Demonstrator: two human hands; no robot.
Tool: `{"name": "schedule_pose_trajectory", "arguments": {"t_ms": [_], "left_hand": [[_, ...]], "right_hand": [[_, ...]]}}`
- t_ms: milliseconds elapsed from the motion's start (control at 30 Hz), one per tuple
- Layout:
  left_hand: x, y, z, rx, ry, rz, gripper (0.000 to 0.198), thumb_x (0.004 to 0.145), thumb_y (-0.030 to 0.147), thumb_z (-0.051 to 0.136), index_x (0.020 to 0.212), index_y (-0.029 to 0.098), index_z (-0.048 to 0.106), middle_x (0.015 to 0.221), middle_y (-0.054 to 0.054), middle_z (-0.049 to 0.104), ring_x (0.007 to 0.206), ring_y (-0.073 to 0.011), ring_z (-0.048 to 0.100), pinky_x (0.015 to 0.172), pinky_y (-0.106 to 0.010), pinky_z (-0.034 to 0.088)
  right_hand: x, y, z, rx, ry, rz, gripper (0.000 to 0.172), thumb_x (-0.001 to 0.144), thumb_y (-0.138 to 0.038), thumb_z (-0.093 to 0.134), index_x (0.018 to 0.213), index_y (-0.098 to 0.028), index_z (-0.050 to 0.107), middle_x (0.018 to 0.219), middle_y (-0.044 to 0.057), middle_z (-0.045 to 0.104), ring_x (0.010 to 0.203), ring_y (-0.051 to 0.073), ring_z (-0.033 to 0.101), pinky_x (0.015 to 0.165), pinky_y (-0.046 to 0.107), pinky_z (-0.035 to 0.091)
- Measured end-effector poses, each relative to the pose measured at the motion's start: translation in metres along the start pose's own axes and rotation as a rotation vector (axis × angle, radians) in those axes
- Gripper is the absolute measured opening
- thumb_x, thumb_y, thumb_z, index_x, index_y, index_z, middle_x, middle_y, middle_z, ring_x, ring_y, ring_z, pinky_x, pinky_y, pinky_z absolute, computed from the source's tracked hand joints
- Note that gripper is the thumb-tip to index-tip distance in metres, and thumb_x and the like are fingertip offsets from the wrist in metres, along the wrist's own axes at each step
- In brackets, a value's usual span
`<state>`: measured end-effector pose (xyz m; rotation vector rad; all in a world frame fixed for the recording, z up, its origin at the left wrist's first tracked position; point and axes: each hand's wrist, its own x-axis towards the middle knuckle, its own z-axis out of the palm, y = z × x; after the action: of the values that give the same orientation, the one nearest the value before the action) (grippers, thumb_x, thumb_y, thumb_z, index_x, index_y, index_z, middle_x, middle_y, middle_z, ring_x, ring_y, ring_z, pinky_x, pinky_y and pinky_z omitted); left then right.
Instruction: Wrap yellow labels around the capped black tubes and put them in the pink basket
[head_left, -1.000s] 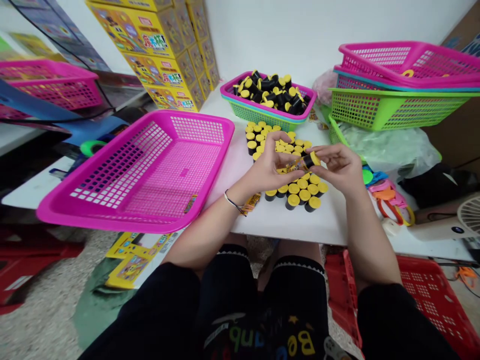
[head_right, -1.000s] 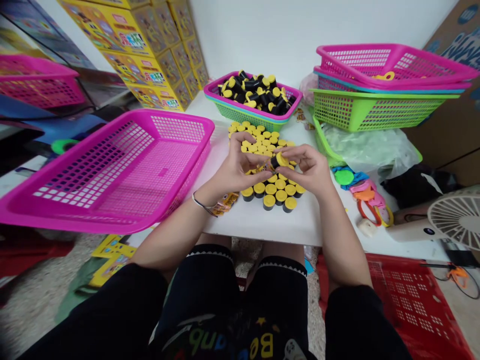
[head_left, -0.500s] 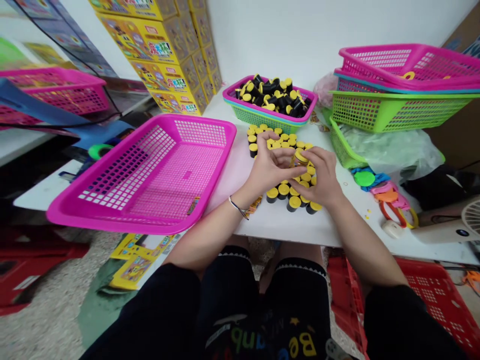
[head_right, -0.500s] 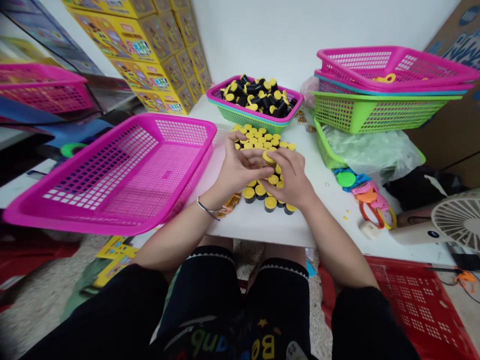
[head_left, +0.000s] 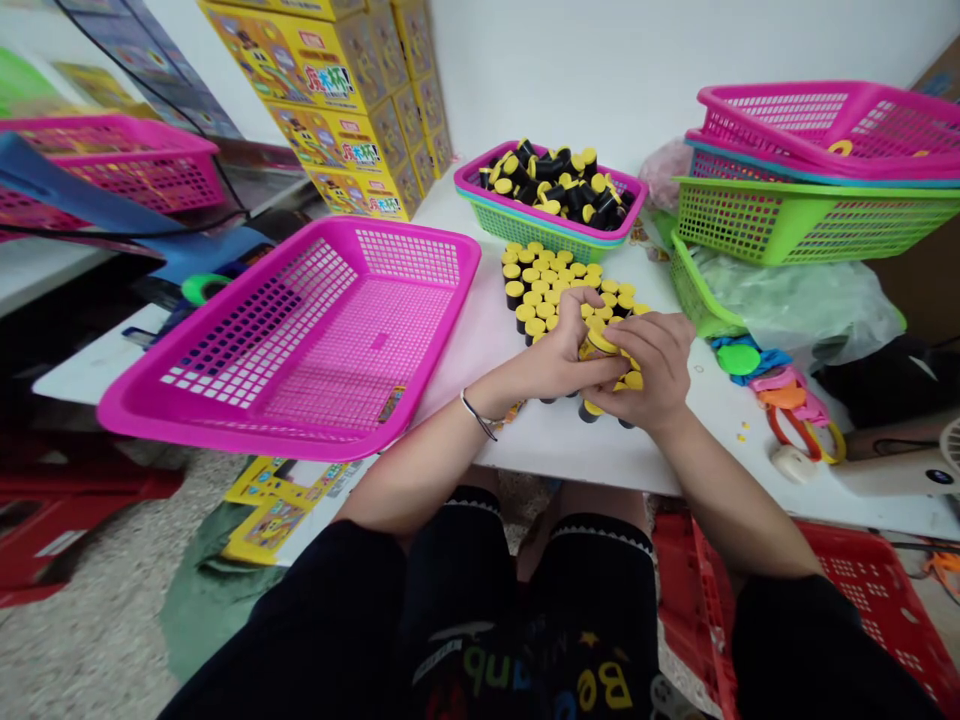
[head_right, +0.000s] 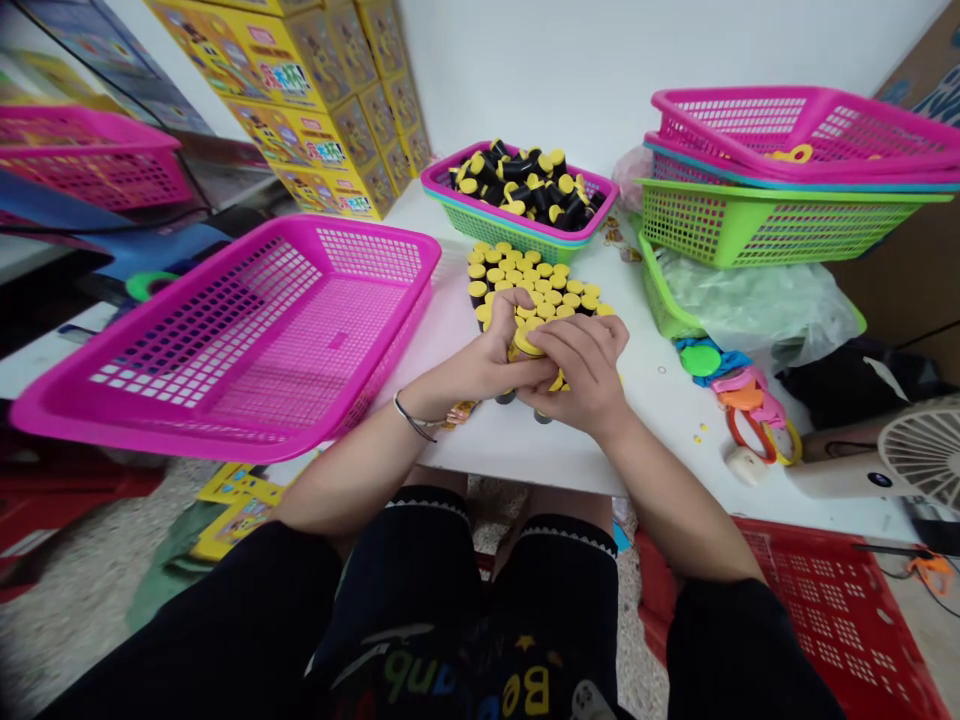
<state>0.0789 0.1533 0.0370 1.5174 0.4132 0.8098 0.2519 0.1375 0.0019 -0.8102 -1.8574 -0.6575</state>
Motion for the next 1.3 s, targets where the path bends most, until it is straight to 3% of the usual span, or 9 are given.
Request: {"name": "schedule_pose_trajectory", "arguments": {"t_ms": [200, 367, 433, 600, 667, 933, 1067, 1167, 1300], "left_hand": [[0.003, -0.021, -0.009, -0.166, -0.213, 0.021, 0.064, 0.082, 0.037, 0.073, 0.121, 0.03, 0.024, 0.066, 0.014, 0.053, 0.054, -0.0075, 0.056, 0.055, -0.022, 0.041], [0.001, -0.02, -0.007, -0.205, -0.241, -0.008, 0.064, 0.08, 0.037, 0.074, 0.12, 0.03, 0.024, 0.064, 0.014, 0.05, 0.05, -0.0069, 0.051, 0.052, -0.022, 0.037], [0.002, -0.018, -0.004, -0.123, -0.167, -0.009, 0.061, 0.08, 0.033, 0.072, 0.118, 0.029, 0.024, 0.065, 0.014, 0.048, 0.05, -0.0068, 0.05, 0.051, -0.021, 0.035], [0.008, -0.024, 0.009, 0.181, 0.26, 0.15, 0.061, 0.075, 0.02, 0.071, 0.112, 0.027, 0.024, 0.074, 0.01, 0.043, 0.055, -0.0054, 0.046, 0.052, -0.02, 0.031], [0.008, -0.024, 0.011, 0.199, 0.312, 0.193, 0.061, 0.075, 0.02, 0.071, 0.112, 0.026, 0.023, 0.074, 0.01, 0.042, 0.056, -0.0056, 0.046, 0.053, -0.02, 0.032], [-0.005, -0.009, -0.003, 0.031, -0.181, 0.134, 0.06, 0.082, 0.036, 0.074, 0.115, 0.028, 0.024, 0.064, 0.015, 0.041, 0.049, -0.0048, 0.047, 0.052, -0.018, 0.037], [-0.001, -0.012, -0.002, 0.023, -0.127, 0.131, 0.063, 0.079, 0.032, 0.077, 0.114, 0.029, 0.024, 0.072, 0.012, 0.046, 0.053, -0.0054, 0.05, 0.053, -0.02, 0.041], [0.002, -0.014, -0.002, 0.046, -0.065, 0.168, 0.064, 0.076, 0.026, 0.077, 0.111, 0.029, 0.024, 0.074, 0.011, 0.045, 0.052, -0.0047, 0.048, 0.05, -0.018, 0.037], [-0.004, -0.014, -0.003, 0.036, -0.179, 0.126, 0.063, 0.079, 0.031, 0.077, 0.114, 0.029, 0.024, 0.07, 0.012, 0.043, 0.053, -0.0059, 0.05, 0.052, -0.018, 0.04]], "right_hand": [[-0.003, -0.001, 0.001, 0.074, -0.003, 0.038, 0.04, 0.077, -0.055, 0.071, 0.11, -0.033, 0.068, 0.097, 0.005, 0.073, 0.095, 0.029, 0.067, 0.091, 0.049, 0.048], [-0.004, -0.001, -0.001, 0.108, -0.048, 0.043, 0.048, 0.075, -0.066, 0.072, 0.11, -0.033, 0.07, 0.097, 0.004, 0.074, 0.095, 0.029, 0.068, 0.096, 0.05, 0.046], [-0.007, 0.002, -0.002, 0.103, -0.059, 0.048, 0.047, 0.077, -0.063, 0.072, 0.114, -0.034, 0.069, 0.1, 0.004, 0.075, 0.097, 0.028, 0.067, 0.1, 0.052, 0.043], [-0.014, 0.012, 0.003, 0.081, -0.078, 0.018, 0.047, 0.08, -0.059, 0.075, 0.12, -0.035, 0.067, 0.103, 0.004, 0.076, 0.098, 0.028, 0.067, 0.105, 0.057, 0.038], [-0.016, 0.014, 0.004, 0.052, -0.078, 0.017, 0.048, 0.078, -0.063, 0.075, 0.116, -0.035, 0.069, 0.101, 0.003, 0.077, 0.094, 0.027, 0.067, 0.104, 0.058, 0.04], [-0.021, 0.011, 0.0, 0.152, -0.076, 0.012, 0.043, 0.07, -0.068, 0.079, 0.103, -0.04, 0.072, 0.087, -0.001, 0.076, 0.085, 0.024, 0.066, 0.108, 0.057, 0.038], [-0.018, 0.015, -0.001, 0.135, 0.114, -0.165, 0.044, 0.071, -0.052, 0.086, 0.111, -0.046, 0.069, 0.086, -0.005, 0.076, 0.085, 0.023, 0.064, 0.108, 0.052, 0.037], [-0.02, 0.018, -0.005, 0.078, 0.006, -0.083, 0.036, 0.075, -0.056, 0.082, 0.107, -0.044, 0.071, 0.088, -0.004, 0.076, 0.09, 0.025, 0.065, 0.105, 0.053, 0.039], [-0.025, 0.016, -0.011, 0.02, -0.094, -0.015, 0.033, 0.077, -0.067, 0.073, 0.093, -0.039, 0.074, 0.084, -0.002, 0.077, 0.085, 0.024, 0.068, 0.099, 0.053, 0.045]]}}
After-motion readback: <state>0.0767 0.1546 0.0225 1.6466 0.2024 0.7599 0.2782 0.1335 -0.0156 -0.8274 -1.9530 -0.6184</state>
